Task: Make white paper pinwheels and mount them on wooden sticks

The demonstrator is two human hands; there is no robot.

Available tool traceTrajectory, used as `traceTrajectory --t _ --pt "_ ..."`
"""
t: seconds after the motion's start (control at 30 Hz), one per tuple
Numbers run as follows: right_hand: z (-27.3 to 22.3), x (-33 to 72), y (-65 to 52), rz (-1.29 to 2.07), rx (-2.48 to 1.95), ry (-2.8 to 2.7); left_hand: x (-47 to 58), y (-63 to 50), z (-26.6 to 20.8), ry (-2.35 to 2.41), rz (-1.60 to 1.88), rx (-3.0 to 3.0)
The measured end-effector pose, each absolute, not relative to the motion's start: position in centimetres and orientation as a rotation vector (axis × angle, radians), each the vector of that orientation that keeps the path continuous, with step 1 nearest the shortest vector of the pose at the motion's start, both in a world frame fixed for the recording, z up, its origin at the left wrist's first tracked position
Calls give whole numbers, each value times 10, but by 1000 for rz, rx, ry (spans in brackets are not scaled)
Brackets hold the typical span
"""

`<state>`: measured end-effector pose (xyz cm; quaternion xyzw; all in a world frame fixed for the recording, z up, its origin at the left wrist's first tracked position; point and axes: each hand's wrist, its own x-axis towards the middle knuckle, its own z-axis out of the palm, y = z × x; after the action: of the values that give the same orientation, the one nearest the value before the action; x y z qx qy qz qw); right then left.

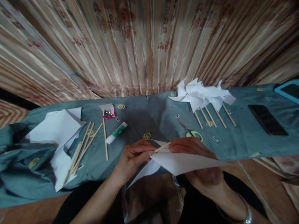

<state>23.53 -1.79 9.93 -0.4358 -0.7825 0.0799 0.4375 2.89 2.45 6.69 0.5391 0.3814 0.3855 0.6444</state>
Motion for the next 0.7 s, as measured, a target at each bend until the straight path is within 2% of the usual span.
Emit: traceTrajectory --t 0.7 --pt "96 235 -20 251 -1065 -1957 26 22 72 860 877 1239"
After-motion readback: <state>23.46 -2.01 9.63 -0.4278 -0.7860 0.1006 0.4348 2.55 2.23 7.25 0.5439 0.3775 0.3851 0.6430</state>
